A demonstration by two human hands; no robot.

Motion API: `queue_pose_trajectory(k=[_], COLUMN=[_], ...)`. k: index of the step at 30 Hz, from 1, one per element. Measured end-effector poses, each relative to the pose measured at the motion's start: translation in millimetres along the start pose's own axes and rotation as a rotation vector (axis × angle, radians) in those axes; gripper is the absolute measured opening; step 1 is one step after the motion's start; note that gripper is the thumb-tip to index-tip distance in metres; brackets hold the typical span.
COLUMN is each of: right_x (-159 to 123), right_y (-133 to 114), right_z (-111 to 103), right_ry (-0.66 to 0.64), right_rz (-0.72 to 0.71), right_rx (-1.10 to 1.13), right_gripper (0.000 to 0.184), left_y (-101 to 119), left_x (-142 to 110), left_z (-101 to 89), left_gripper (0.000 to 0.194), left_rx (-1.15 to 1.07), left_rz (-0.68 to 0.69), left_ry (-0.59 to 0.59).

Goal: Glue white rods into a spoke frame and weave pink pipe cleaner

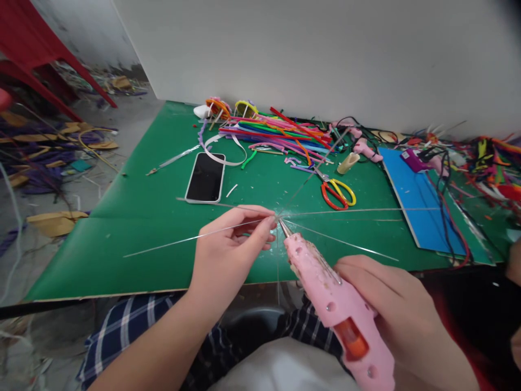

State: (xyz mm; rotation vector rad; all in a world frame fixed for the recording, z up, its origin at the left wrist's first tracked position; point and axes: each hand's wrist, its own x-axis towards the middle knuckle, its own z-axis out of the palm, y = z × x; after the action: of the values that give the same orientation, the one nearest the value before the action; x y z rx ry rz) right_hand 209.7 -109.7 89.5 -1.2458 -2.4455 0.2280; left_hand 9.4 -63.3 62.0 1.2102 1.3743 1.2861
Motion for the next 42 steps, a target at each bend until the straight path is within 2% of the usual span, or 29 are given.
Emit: queue_pose_trajectory(k=[15, 22, 31, 36, 42], right_x=[-0.8, 0.4, -1.1, -0.9, -1.7], right_y=[0.4, -0.4, 0.5, -1.5, 0.0], right_z=[2.7, 1.4, 0.1, -2.5, -6.0], right_ry=[-0.033, 0.041, -0.039, 0.015, -0.006], right_rz=[0.013, -0.021, 0.038, 0.008, 0.045], right_rx=[0.062, -0.018, 0.037, 0.01, 0.018], right_gripper=[0.015, 0.017, 0.012, 0.014, 0.015], left_y=[0.9, -0.1, 0.1, 0.2, 0.0], left_x=[-0.7, -0.8, -0.4, -0.2, 3.3], left_z=[0.9, 0.0, 0.0, -0.3, -1.8], left_gripper=[0.017, 0.018, 0.018, 0.019, 0.018], left_rx=[-0.007, -0.014, -0.049, -0.048, -0.118], left_rz=[-0.007, -0.025, -0.024, -0.032, -0.07], left_ry=[0.005, -0.006, -0.018, -0.02, -0.033])
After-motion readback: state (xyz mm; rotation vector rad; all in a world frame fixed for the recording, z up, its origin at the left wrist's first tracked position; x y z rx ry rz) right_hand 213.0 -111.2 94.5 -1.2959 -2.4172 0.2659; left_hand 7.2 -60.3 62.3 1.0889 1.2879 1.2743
